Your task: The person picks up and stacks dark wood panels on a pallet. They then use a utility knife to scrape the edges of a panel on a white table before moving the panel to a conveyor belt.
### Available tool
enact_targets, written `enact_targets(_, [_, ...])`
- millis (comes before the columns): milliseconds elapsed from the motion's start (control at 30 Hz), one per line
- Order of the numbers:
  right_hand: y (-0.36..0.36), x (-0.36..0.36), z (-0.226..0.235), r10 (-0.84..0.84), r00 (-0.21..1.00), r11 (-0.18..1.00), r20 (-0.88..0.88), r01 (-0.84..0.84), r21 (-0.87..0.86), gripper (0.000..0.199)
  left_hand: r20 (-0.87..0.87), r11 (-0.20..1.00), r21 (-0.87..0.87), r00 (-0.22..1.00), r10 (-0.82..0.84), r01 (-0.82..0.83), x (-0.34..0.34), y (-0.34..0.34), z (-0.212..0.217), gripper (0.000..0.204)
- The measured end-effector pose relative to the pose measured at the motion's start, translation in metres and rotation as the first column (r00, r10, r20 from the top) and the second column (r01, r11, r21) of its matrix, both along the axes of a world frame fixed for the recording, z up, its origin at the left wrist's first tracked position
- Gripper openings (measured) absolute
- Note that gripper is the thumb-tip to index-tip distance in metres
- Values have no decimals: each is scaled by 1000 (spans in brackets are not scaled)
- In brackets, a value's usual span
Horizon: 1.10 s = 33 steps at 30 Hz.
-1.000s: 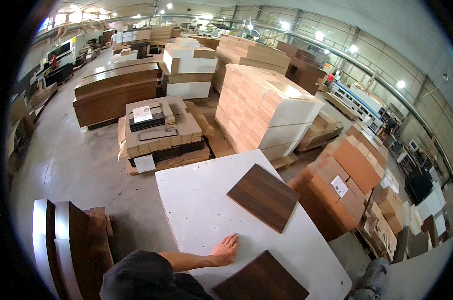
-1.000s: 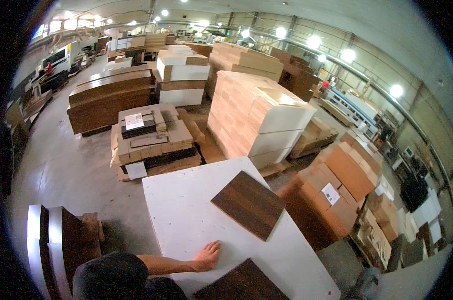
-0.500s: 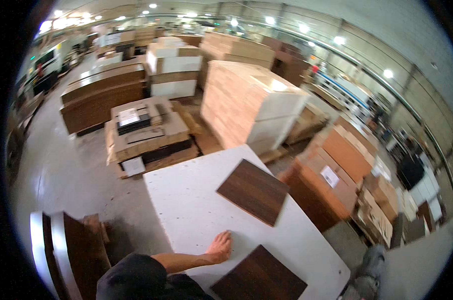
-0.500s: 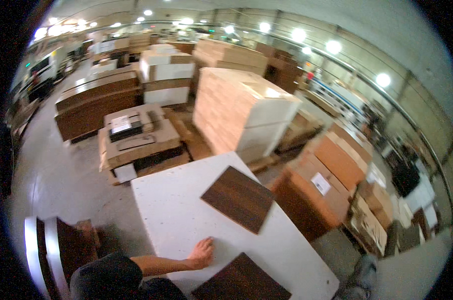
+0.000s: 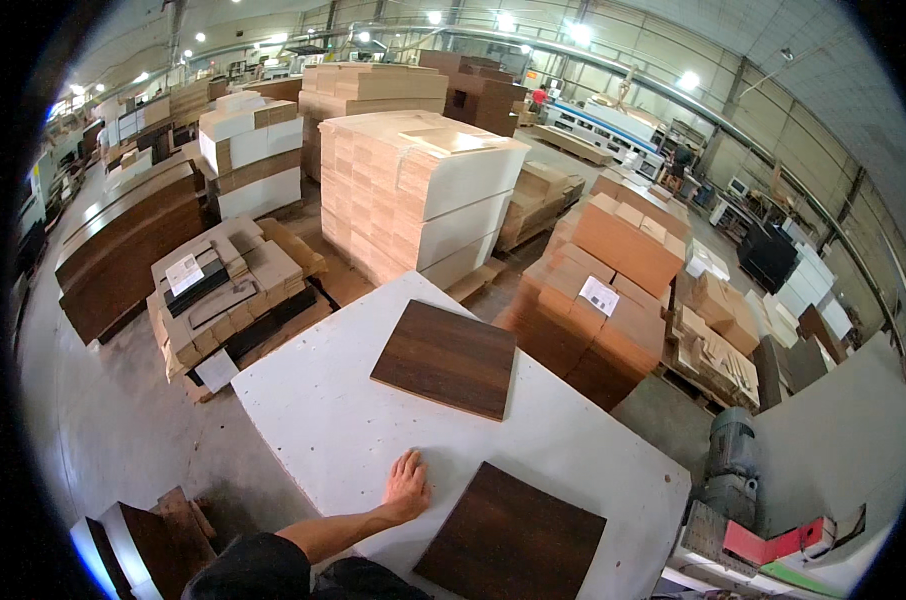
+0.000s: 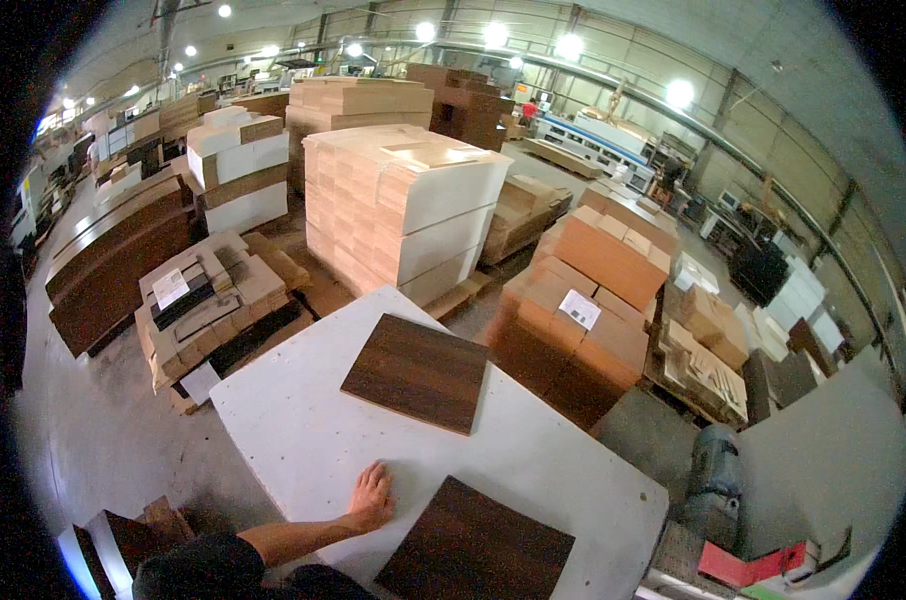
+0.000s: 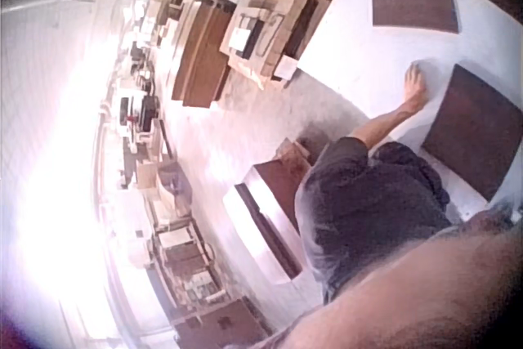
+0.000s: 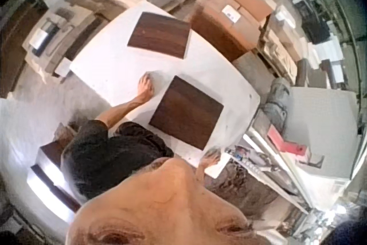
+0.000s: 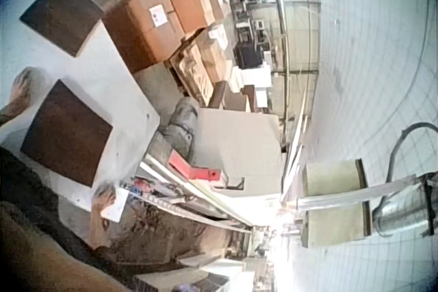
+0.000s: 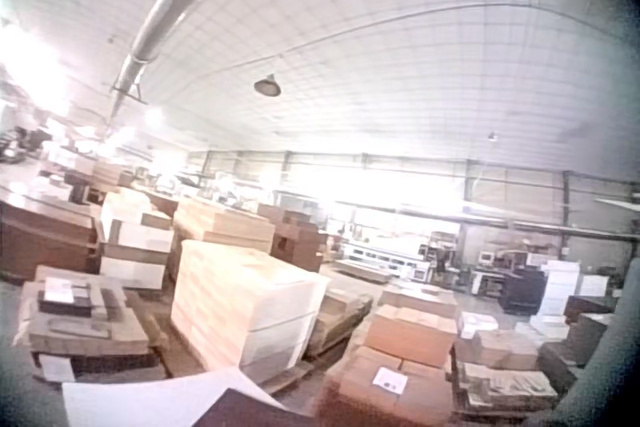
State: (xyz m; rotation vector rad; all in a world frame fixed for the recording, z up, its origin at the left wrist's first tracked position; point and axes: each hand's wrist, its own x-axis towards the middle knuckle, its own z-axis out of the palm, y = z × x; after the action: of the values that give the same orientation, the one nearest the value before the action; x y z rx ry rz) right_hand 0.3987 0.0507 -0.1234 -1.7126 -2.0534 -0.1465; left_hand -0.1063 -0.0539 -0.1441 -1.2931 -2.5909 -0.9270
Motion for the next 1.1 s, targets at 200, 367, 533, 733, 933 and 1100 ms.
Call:
enact_targets(200, [-1,-4,12,-36,994,995,-99,26,-98,46,26,1000,20,1000,-13,13,1,2,2,49])
enact_targets(367, [6,6,-5,-34,995,994,-89,25,-102,48,20,1000,17,1000,-15,15,1,3,2,50])
enact_targets(533, [6,7,-7,-27,999,989,22,30,-142,47,24,1000,2,1000,-11,11,2,1,2,50])
enact_targets(733, [-4,-4,11,-52,998,987,-37,45,-154,47,20,1000,-11,1000,-7,7,3,-3,6,48])
enact_targets(933, [8,17,-16,8,985,1000,-170,-9,-2,50,16,1000,13,1000,-9,9,5,13,-3,50])
enact_targets(1100, [20,19,-37,-44,991,996,-128,33,-84,48,-74,997,64,997,-31,36,-7,-2,-39,51])
